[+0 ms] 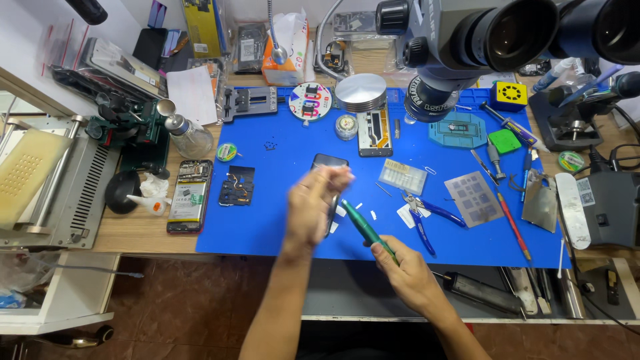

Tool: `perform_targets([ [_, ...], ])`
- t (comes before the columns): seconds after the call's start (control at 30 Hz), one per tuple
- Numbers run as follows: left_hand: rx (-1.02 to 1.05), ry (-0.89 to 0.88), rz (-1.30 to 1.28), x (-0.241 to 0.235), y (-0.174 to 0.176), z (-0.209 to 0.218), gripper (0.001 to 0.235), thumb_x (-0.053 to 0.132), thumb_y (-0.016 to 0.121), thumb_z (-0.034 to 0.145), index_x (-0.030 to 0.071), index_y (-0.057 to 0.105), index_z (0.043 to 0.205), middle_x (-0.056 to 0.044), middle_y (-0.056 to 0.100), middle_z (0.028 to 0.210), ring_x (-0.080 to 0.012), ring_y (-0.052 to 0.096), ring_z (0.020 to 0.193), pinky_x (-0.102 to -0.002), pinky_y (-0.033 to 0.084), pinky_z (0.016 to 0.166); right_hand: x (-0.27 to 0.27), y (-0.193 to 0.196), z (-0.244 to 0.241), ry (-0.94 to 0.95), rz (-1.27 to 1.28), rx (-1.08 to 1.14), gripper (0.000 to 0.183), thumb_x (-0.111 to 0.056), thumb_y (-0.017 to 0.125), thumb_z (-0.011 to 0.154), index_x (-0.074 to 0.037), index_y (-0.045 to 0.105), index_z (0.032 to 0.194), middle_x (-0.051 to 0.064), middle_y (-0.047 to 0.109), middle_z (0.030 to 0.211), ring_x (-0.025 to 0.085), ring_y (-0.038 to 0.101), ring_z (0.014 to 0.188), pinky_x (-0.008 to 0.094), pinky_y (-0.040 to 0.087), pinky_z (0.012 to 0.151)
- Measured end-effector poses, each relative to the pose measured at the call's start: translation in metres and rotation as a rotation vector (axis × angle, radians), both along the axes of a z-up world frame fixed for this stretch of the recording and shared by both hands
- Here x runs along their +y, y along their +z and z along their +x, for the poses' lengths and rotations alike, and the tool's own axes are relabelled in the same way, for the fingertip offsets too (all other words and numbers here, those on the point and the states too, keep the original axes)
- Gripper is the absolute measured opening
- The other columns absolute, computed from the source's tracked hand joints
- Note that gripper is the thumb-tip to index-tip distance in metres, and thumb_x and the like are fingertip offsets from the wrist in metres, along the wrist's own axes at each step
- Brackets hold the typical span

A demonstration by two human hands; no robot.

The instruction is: The person applies glue to a small component and places it on a smartphone back cover. They then use a precision screwdriver to work on the cover and a soldering iron to heat a metal plate on the workbench.

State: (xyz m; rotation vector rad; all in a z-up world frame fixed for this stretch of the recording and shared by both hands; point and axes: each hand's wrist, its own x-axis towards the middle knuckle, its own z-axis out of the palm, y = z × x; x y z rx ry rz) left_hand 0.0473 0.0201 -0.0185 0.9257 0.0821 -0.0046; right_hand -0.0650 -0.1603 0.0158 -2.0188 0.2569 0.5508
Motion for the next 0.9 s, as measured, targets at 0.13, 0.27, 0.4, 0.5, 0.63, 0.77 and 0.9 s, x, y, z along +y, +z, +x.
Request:
perform_targets([
  [0.13, -0.016, 0.192, 0.938, 0.06, 0.027, 0.025, 0.029, 0.025, 0.056, 0.105, 0.009, 0.077, 0.119, -0.011, 0.074, 0.119, -0.0159, 0.075, 0.088, -0.025, 0.066, 0.083, -0.021, -0.032, -0.004, 0.009, 0.016, -0.046, 0.046, -0.053, 0.05, 0.1, -0.024, 0.077, 0.122, -0.006, 0.051, 0.065, 0.01, 0.041, 0.053, 0.026, 0.031, 0.049],
  [0.27, -0.077, 0.157, 1.528, 0.094, -0.027, 0.056, 0.028, 0.019, 0.073, 0.098, 0.005, 0.076, 0.122, -0.016, 0.071, 0.105, -0.033, 0.071, 0.094, -0.046, 0.055, 0.09, -0.04, -0.035, 0.006, -0.183, 0.196, -0.146, 0.046, -0.04, 0.051, 0.104, -0.012, 0.07, 0.136, 0.0, 0.056, 0.076, 0.011, 0.048, 0.061, 0.025, 0.038, 0.05],
  [0.4, -0.158, 0.215, 1.674, 0.089, -0.04, 0.055, 0.036, 0.03, 0.076, 0.098, 0.004, 0.076, 0.121, -0.016, 0.062, 0.112, -0.0353, 0.059, 0.108, -0.048, 0.052, 0.093, -0.055, -0.03, 0.007, -0.289, 0.2, -0.234, 0.049, -0.042, 0.053, 0.104, -0.008, 0.071, 0.134, 0.001, 0.054, 0.07, 0.013, 0.047, 0.058, 0.028, 0.04, 0.051],
  [0.5, -0.902, 0.257, 1.612, 0.042, -0.023, 0.052, 0.009, 0.009, 0.07, 0.094, 0.008, 0.076, 0.088, -0.012, 0.066, 0.082, -0.0319, 0.058, 0.076, -0.047, 0.043, 0.072, -0.054, -0.02, 0.007, -0.341, 0.28, -0.251, 0.052, -0.043, 0.047, 0.107, -0.006, 0.069, 0.135, 0.002, 0.048, 0.071, 0.012, 0.04, 0.055, 0.027, 0.033, 0.047],
  [0.63, -1.049, -0.087, 1.383, -0.025, -0.058, 0.05, 0.02, 0.006, 0.079, 0.094, 0.008, 0.074, 0.113, -0.014, 0.062, 0.096, -0.0336, 0.061, 0.08, -0.047, 0.047, 0.064, -0.052, -0.015, 0.003, -0.35, 0.279, -0.251, 0.054, -0.044, 0.044, 0.107, -0.006, 0.069, 0.137, 0.002, 0.048, 0.071, 0.012, 0.04, 0.055, 0.026, 0.035, 0.046],
  [0.77, -1.262, -0.177, 1.649, -0.05, -0.068, 0.06, 0.008, 0.003, 0.067, 0.088, 0.007, 0.062, 0.084, -0.011, 0.055, 0.092, -0.0335, 0.056, 0.082, -0.047, 0.042, 0.064, -0.062, -0.02, -0.004, -0.378, 0.311, -0.266, 0.054, -0.042, 0.048, 0.106, -0.004, 0.068, 0.139, 0.003, 0.047, 0.071, 0.013, 0.041, 0.056, 0.027, 0.034, 0.047],
  [0.9, -1.38, -0.111, 1.769, -0.054, -0.064, 0.069, 0.007, 0.01, 0.063, 0.093, 0.01, 0.062, 0.085, -0.01, 0.059, 0.094, -0.0292, 0.058, 0.084, -0.043, 0.043, 0.07, -0.074, -0.026, -0.004, -0.401, 0.342, -0.268, 0.054, -0.041, 0.048, 0.106, -0.003, 0.068, 0.139, 0.003, 0.047, 0.071, 0.013, 0.038, 0.054, 0.027, 0.032, 0.047],
])
